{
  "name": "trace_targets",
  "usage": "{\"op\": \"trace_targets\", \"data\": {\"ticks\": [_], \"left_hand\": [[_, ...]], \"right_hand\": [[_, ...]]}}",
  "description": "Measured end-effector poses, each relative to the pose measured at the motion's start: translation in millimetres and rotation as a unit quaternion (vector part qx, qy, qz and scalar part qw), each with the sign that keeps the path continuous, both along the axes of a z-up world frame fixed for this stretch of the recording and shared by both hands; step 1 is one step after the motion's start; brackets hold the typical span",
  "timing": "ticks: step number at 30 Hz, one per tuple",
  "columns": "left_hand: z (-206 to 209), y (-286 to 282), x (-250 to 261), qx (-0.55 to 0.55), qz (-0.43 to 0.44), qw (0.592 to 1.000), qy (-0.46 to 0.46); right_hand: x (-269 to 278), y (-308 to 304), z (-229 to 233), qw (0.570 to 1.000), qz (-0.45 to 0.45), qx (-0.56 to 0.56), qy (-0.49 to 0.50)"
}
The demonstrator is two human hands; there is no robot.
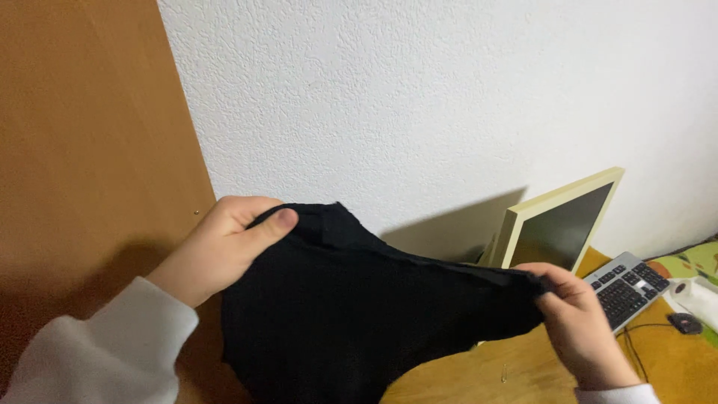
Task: The person folds several garments one by one on a wooden desk and places them into a closet shelf. Items handled include a gray tank top, a green top, a light green top, and a black top. The person smooths and folds each piece before stacking it in the closet.
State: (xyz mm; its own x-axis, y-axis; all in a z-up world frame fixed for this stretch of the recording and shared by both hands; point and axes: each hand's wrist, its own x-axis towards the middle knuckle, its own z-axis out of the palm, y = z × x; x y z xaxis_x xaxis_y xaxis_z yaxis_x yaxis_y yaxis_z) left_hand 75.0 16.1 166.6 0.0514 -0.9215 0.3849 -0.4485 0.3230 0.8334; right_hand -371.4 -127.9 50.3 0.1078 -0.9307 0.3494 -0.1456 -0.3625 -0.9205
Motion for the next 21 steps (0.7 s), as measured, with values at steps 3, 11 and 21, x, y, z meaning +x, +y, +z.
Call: {"op": "trace_targets", "data": {"ticks": [3,11,21], "left_hand": [[-3,0,5,0.025,-0.012,0.991,0.128],[-13,-53,-17,0.048,0.036,0.983,0.173],[-3,-70,-147,0.082,-0.038,0.966,0.241]], "right_hand": [[-13,-1,17,0.995,0.048,0.014,-0.085],[53,6,94,0.953,-0.053,0.215,-0.206],[158,47,124,0.994,-0.028,0.093,-0.051]]}}
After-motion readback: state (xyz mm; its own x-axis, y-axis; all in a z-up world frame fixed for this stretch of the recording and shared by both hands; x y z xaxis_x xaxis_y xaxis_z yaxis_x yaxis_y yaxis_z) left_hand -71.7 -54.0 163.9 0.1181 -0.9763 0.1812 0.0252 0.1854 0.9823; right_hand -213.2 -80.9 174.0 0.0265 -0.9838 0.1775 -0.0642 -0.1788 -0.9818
